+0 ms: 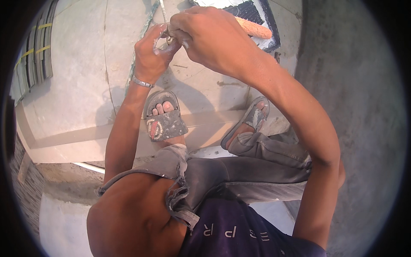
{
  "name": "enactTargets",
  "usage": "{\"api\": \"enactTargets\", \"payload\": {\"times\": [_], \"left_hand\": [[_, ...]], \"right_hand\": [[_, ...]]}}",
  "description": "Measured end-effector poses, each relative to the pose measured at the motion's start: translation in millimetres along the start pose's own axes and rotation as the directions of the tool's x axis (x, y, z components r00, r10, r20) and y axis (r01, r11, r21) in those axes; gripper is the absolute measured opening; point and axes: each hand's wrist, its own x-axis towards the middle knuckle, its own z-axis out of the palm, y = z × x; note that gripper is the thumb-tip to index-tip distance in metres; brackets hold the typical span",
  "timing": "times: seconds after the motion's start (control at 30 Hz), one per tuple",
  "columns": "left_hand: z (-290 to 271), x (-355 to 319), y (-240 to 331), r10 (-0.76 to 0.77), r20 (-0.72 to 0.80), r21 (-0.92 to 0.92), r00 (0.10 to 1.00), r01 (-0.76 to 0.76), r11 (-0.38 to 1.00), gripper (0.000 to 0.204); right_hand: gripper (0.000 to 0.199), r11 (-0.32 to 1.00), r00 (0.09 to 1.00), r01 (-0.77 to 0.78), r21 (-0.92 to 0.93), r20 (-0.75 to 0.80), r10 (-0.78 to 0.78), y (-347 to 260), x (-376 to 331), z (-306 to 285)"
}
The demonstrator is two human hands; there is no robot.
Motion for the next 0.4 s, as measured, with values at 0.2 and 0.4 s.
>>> {"api": "enactTargets", "payload": {"times": [0.2,0.4], "left_hand": [[2.5,-9.5,-0.9,0.029,-0.009,0.045,1.000,-0.029,0.999,0.040],[9.4,-17.0,-0.8,0.069,-0.057,0.065,0.996,-0.065,0.996,0.042]], "right_hand": [[0.012,0.997,0.997,0.073,0.011,-0.035,-0.073,4.7,-25.4,-7.0],[0.029,0.997,0.996,-0.045,0.061,0.076,0.040,17.5,-22.7,-16.5]]}}
